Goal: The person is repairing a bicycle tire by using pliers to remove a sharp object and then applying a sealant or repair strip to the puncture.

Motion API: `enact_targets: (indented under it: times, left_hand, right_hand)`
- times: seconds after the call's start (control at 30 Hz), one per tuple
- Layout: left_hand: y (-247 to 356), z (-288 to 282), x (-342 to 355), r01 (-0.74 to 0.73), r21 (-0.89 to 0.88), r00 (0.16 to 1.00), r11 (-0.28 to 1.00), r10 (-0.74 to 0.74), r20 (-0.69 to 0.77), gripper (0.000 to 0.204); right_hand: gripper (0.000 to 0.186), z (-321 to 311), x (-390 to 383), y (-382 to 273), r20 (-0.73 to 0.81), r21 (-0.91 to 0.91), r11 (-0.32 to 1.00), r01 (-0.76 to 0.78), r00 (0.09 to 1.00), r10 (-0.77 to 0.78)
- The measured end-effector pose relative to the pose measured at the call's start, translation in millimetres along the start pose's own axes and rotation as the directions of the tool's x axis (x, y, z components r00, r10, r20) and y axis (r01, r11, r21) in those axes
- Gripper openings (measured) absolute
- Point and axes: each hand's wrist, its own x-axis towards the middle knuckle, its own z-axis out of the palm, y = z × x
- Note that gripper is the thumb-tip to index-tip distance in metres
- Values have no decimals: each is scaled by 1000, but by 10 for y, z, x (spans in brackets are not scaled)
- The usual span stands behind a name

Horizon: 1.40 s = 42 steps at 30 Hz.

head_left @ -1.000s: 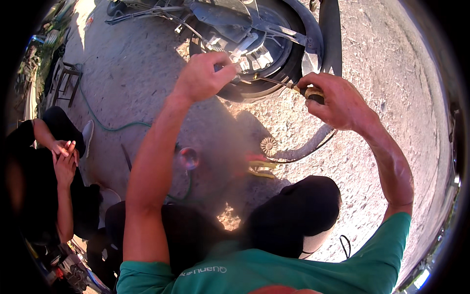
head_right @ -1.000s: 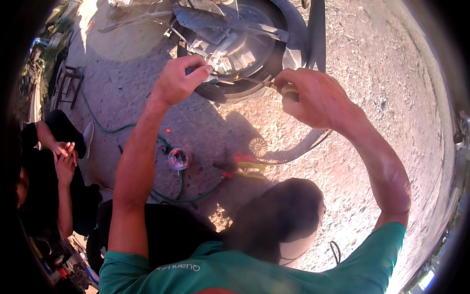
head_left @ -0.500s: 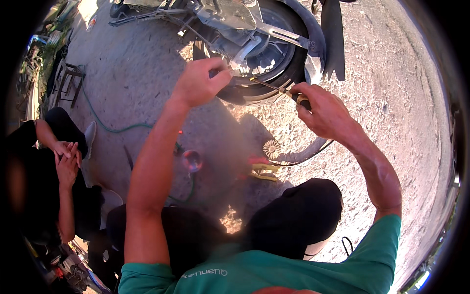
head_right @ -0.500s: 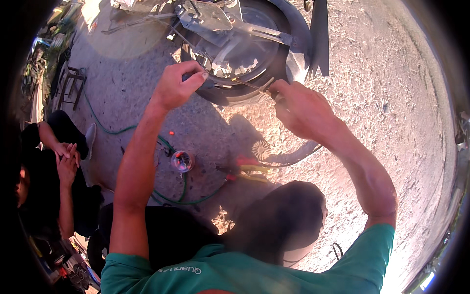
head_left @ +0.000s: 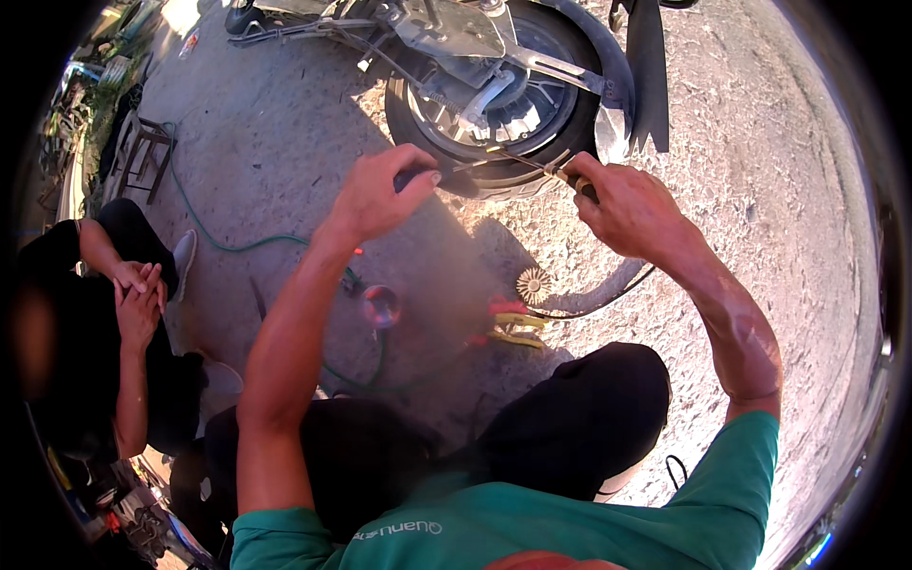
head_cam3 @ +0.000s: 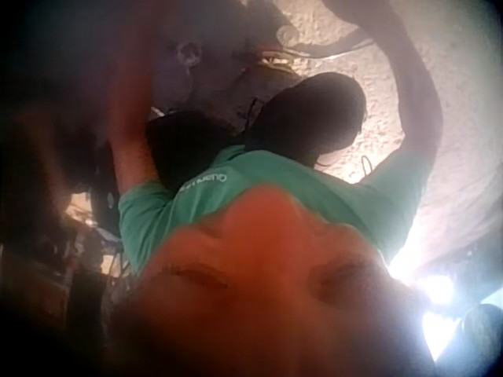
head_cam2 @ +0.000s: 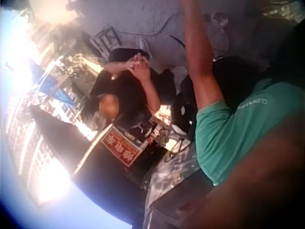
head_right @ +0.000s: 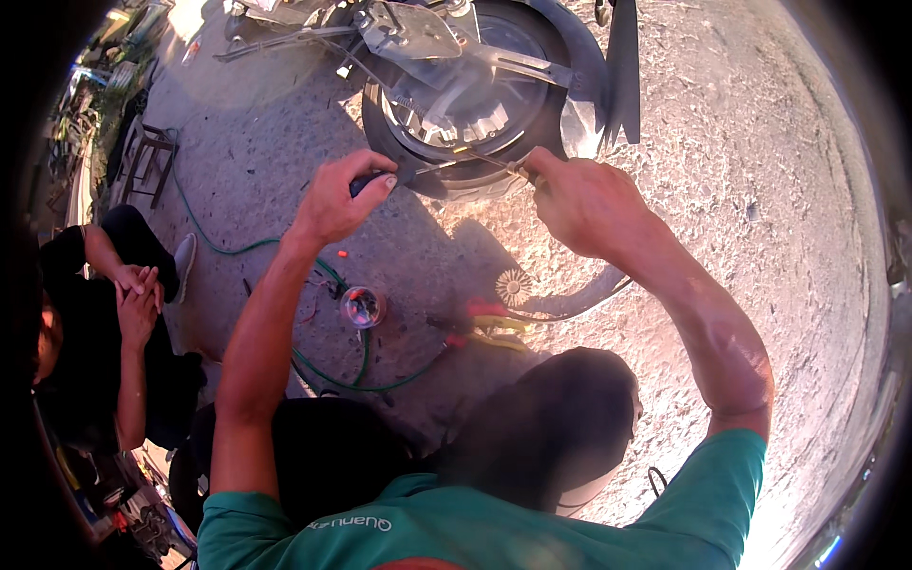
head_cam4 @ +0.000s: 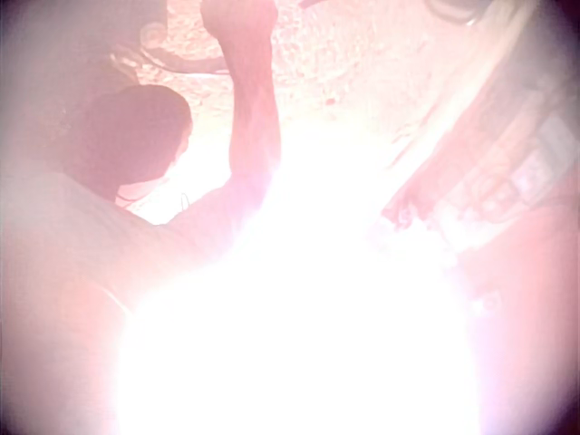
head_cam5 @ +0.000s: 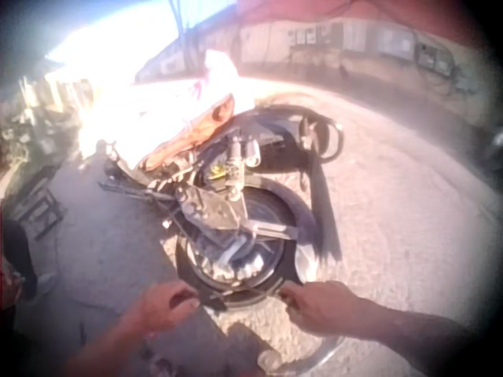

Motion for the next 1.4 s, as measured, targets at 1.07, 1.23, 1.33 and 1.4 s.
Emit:
enact_targets:
  times: [1.07,1.23,1.33,1.4]
  left_hand:
    - [1,1243,451,357,-108,884,928,-373,-283,26]
    - [61,1292,443,356,-96,872,930,-367,-325,23]
    - [-36,1329,430,317,-43,875,947,-310,-371,22]
    - [-130,1366,431,279,-10,879,960,-260,-400,21]
  right_hand:
    - [33,277,-165,37,-205,-84,992,96,972,-112]
    - [34,217,-104,0,-156,109,992,58,987,-41]
    - [35,93,-68,-52,2,348,935,-74,997,78]
    - [41,93,-61,-62,36,407,908,-102,995,96]
